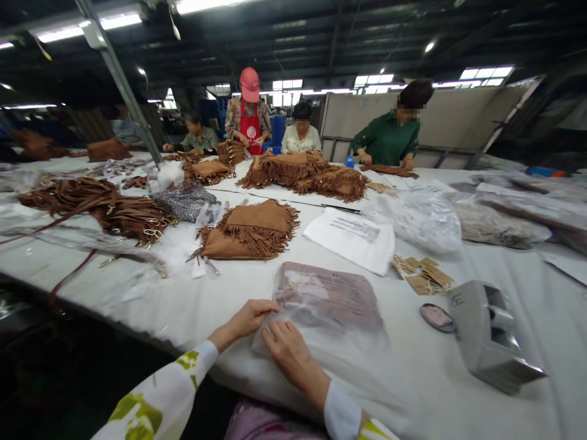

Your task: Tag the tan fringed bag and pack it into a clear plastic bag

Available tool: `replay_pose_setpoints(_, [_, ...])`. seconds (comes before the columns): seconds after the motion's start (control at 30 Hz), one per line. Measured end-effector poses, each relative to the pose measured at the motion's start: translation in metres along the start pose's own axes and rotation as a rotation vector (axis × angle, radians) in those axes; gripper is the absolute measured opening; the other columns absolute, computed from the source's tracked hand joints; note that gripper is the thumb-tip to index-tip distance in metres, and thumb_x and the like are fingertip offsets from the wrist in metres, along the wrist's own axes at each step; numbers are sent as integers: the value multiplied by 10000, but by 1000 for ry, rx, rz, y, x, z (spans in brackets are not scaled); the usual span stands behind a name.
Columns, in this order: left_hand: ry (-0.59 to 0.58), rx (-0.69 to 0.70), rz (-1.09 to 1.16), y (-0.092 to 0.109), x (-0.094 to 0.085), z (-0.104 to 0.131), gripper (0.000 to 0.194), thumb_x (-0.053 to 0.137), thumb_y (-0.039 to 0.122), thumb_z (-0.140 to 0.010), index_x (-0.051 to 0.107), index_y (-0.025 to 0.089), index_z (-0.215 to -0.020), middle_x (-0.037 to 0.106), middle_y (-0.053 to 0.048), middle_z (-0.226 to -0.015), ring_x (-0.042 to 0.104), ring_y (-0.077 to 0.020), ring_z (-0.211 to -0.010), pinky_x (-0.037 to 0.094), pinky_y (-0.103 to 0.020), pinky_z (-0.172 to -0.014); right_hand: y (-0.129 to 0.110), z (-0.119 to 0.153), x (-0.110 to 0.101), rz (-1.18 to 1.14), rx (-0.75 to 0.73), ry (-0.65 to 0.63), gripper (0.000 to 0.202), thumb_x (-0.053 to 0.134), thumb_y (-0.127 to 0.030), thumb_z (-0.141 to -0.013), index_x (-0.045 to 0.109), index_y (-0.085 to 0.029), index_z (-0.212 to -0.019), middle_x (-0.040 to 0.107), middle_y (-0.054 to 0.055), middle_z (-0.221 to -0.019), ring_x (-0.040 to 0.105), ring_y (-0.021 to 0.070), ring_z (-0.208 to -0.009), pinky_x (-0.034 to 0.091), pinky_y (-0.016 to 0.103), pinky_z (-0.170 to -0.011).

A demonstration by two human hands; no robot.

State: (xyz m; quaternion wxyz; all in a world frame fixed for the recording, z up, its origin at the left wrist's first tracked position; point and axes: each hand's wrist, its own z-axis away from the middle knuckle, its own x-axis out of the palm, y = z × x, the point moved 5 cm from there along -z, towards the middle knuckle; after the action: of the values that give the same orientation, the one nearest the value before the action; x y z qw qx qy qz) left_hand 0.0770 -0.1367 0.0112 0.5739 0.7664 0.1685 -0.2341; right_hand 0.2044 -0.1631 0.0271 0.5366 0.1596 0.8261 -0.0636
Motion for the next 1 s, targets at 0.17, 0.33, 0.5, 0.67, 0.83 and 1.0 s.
replay_pose_setpoints(0.17, [-145, 101, -92, -6, 8, 14, 326, 468, 261, -901, 628, 215, -1182, 625, -74, -1273, 513, -203, -1247, 382, -402, -1087, -18, -3, 14, 24, -29, 55, 130, 446, -106, -914, 545, -160, -851, 573, 39, -765, 501, 176, -677, 376, 309, -608])
replay_pose_setpoints(0.33, [-308, 158, -311, -10, 11, 23, 444, 363, 223, -948, 421, 278, -1385, 465, -46, -1443, 404, -180, -1338, 291, -426, -1141, -28, 6, 13, 12, -54, 71, 169, 386, -77, -916, 538, -150, -926, 572, 45, -779, 502, 179, -682, 398, 307, -634])
replay_pose_setpoints(0.5, [-358, 216, -408, -8, 10, 26, 507, 343, 183, -947, 313, 328, -1432, 419, -20, -1476, 396, -167, -1343, 276, -430, -1138, -45, 13, -3, -52, -188, 17, 160, 393, -131, -935, 541, -157, -880, 555, 31, -752, 482, 160, -653, 390, 283, -591])
replay_pose_setpoints(0.67, [-175, 269, -355, 4, -1, 26, 337, 464, 136, -856, 643, 255, -1116, 635, -50, -1245, 562, -194, -1160, 401, -406, -1029, -36, 37, -55, -177, -283, 107, 173, 402, -210, -962, 574, -189, -954, 554, -17, -682, 480, 126, -616, 395, 263, -596])
replay_pose_setpoints(0.83, [-118, 368, -374, 50, 11, 0, 364, 457, 142, -858, 598, 232, -1181, 635, -75, -1240, 531, -228, -1186, 407, -441, -1004, 59, 78, -98, -41, 314, 223, 314, 422, -264, -944, 536, -186, -1226, 625, 117, -1123, 549, 224, -1052, 426, 399, -902])
replay_pose_setpoints(1.0, [-461, 455, -546, 76, 51, 4, 616, 492, 530, -879, 381, 211, -1394, 386, -158, -1475, 349, -358, -1344, 296, -561, -1070, 68, 134, -73, 119, 411, 13, 475, 559, -480, -845, 545, -256, -1263, 542, 137, -1312, 503, 315, -1162, 438, 460, -901])
